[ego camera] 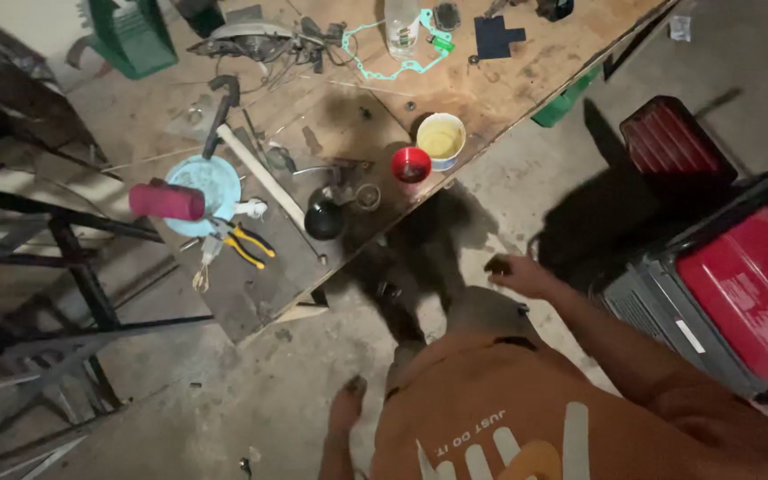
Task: The person cleans small metal carburetor parts by dipping them into a red cup containing a liquid and then placing them into a yellow cup. They also handle a black cylindrical object and a white container, moving them around the cluttered workbench.
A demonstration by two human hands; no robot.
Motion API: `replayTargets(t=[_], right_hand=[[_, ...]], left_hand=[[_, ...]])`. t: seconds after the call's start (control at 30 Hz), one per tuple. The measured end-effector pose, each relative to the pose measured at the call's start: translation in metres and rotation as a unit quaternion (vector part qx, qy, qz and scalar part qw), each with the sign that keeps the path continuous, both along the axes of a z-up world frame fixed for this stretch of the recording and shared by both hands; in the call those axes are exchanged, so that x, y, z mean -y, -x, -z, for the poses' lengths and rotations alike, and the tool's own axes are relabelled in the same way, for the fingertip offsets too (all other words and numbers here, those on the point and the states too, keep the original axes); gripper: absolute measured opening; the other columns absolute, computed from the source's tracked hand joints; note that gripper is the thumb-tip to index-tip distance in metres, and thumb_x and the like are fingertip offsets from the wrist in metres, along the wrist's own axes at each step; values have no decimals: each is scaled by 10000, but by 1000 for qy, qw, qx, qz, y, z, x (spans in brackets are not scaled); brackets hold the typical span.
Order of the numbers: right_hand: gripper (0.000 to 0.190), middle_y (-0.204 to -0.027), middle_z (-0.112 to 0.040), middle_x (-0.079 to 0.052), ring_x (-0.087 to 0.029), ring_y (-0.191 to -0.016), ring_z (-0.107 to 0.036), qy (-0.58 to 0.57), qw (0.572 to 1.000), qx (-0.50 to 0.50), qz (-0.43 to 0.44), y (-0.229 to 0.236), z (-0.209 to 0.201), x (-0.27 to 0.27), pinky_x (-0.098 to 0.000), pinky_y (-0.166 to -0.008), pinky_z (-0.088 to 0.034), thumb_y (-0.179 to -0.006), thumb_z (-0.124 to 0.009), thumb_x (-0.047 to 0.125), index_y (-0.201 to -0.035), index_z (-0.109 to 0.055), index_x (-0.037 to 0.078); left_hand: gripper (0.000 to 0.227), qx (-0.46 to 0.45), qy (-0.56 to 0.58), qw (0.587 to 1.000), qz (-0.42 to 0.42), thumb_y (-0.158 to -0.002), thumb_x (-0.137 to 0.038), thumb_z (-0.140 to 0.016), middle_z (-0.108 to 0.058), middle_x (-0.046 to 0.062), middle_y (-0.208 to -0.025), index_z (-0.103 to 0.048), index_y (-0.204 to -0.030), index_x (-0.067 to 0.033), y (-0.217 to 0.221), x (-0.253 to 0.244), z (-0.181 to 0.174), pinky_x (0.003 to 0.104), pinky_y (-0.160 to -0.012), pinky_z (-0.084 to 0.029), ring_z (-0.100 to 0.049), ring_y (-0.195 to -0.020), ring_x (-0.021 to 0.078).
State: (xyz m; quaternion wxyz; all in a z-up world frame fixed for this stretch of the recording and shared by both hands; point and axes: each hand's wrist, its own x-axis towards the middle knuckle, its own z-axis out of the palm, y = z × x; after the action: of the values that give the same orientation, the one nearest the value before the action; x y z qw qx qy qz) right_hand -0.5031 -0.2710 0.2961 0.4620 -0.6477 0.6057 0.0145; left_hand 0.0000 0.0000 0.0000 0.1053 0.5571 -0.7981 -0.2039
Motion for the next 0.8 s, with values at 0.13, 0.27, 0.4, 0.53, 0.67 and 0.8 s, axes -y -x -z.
replayTargets(t=[0.13,0.27,0.4,0.53,0.67,0.8], right_hand=[[367,-1086,-743,-106,-204,-956,-731,130,986,81,69,13,-2,58,-367,-847,-578,-893,-730,248,-1204,-674,61],[334,-983,-722,-139,-234,-849,-678,205,965,162,22,21,-5,125,-353,-788,-578,-902,-762,153,-1221,-703,72],[584,-1216,-657,-152,-272,-1027,-674,303,933,180,-64,10,-40,195,-393,-863,-562,-830,-838,255,-1323,-602,50],[809,-1373,-589,-194,-441,-1287,-479,268,935,64,-223,-54,-125,247,-515,-1071,-414,-678,-926,308,-1374,-595,62],[1053,-1511,-494,-175,-424,-1444,-346,222,893,121,-372,-77,-116,268,-539,-1194,-237,-606,-907,406,-1492,-439,82],[1181,-1506,-472,-193,-414,-1448,-315,266,842,99,-459,-82,-96,288,-637,-1192,-123,-607,-888,567,-1536,-335,91]], left_hand=[[516,-236,-356,838,-341,-984,-398,-578,-799,167,-1084,-626,-1391,-84,16,93,-115,372,-852,-567,-710,-952,307],[505,-256,-332,836,-353,-983,-403,-586,-778,109,-1128,-673,-1326,-44,42,118,-165,345,-875,-559,-720,-962,226],[473,-267,-298,835,-378,-975,-373,-597,-772,136,-1130,-688,-1283,-25,88,119,-163,373,-905,-559,-733,-1025,238],[448,-203,-381,798,-421,-975,-346,-564,-769,173,-1096,-680,-1307,-68,155,135,-190,415,-890,-555,-723,-996,321],[417,-268,-283,827,-405,-973,-327,-586,-752,188,-1175,-713,-1247,-40,217,148,-196,412,-925,-555,-723,-1092,327],[443,-235,-314,776,-494,-944,-324,-658,-732,196,-1191,-675,-1301,-63,270,181,-229,430,-922,-551,-714,-1081,334]])
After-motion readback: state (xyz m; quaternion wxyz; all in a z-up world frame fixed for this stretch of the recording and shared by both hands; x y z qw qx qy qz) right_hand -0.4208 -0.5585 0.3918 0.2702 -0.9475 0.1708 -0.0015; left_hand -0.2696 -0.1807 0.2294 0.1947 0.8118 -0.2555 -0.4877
